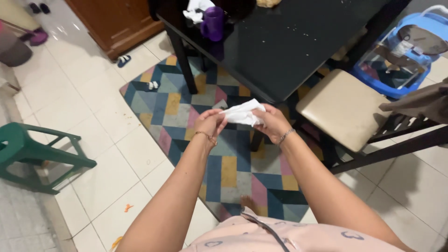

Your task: Cleaning a stove and dining table with tissues and tidying items into a box.

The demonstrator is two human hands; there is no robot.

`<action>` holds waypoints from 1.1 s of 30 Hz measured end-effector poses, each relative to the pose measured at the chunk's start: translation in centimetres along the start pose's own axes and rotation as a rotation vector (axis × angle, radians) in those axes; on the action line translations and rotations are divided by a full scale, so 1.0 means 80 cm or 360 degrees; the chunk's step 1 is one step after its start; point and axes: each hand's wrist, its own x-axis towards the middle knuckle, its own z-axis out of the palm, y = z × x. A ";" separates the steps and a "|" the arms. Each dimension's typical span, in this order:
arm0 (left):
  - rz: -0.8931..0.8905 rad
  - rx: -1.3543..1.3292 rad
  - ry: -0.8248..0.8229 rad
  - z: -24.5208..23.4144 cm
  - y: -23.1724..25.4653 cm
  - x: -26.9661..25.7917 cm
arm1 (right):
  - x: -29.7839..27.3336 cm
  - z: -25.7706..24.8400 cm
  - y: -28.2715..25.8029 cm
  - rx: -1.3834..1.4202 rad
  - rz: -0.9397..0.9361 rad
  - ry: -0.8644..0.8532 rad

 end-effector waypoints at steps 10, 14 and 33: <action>-0.0079 0.0051 -0.0080 0.112 -0.013 0.067 | 0.063 -0.094 -0.054 0.0096 -0.0069 0.0155; -0.0126 0.0128 0.0028 0.119 0.005 0.105 | 0.076 -0.088 -0.083 0.0105 -0.0083 0.0197; 0.1150 0.0555 0.0272 0.109 0.284 0.572 | 0.423 0.004 -0.257 0.0324 -0.0530 0.0267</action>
